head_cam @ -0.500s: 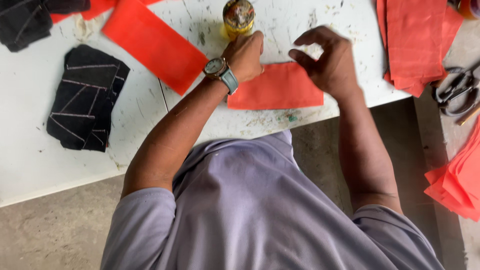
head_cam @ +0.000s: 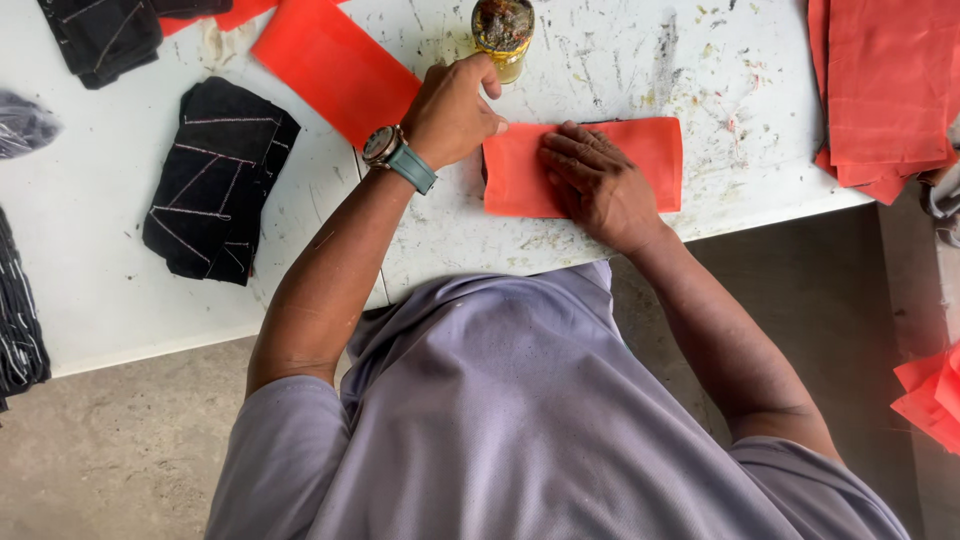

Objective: The person repeatedly assembles small fabric pouches by placing a red fabric piece over a black patterned piece, smoothing the edges, and rubbing the surface with a small jar. The person handles the pieces one at a time and stacks the finished pouches on the table.

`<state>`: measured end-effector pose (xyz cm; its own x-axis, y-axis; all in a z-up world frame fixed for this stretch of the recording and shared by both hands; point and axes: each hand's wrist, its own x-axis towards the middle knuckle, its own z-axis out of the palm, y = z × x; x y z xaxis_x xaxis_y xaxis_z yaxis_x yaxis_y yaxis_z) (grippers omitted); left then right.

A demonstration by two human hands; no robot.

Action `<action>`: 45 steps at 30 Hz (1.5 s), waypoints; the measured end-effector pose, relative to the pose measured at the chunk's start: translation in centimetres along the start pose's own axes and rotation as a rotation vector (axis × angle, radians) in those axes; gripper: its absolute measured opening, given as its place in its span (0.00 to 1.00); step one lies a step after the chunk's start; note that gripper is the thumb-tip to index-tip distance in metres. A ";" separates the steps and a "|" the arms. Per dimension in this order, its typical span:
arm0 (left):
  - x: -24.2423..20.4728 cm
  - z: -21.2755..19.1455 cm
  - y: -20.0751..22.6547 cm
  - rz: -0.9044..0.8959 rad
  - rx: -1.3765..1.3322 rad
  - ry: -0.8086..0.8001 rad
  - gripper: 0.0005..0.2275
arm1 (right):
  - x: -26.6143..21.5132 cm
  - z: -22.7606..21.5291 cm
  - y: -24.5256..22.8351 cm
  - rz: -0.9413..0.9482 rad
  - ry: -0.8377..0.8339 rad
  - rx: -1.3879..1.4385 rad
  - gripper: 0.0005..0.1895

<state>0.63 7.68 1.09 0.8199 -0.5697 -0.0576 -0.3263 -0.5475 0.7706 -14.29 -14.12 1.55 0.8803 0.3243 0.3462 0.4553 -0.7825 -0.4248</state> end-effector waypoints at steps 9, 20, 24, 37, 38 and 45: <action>-0.1 -2.7 -2.6 0.081 0.086 0.098 0.13 | -0.1 0.8 0.7 -0.031 -0.128 -0.105 0.22; -1.2 -0.3 -1.9 0.054 -0.028 -0.137 0.09 | 0.3 0.1 -0.5 0.049 -0.160 -0.032 0.25; -1.9 -0.8 -1.9 0.022 -0.011 -0.148 0.10 | 0.3 0.4 -0.8 0.016 -0.158 -0.114 0.24; -2.8 -2.4 -2.0 0.067 0.496 0.051 0.09 | 1.4 0.0 -1.0 -0.121 -0.257 -0.165 0.27; -3.2 -2.4 -1.8 0.175 0.454 0.069 0.06 | 1.5 0.0 -1.0 -0.113 -0.267 -0.163 0.28; -10.5 1.7 -0.3 0.595 0.525 -0.068 0.15 | 1.2 0.5 -1.1 -0.079 -0.257 -0.135 0.28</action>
<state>-8.72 12.78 0.34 0.4134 -0.8840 0.2181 -0.8933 -0.3473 0.2854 -13.68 -12.65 1.97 0.8553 0.4980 0.1430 0.5174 -0.8071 -0.2842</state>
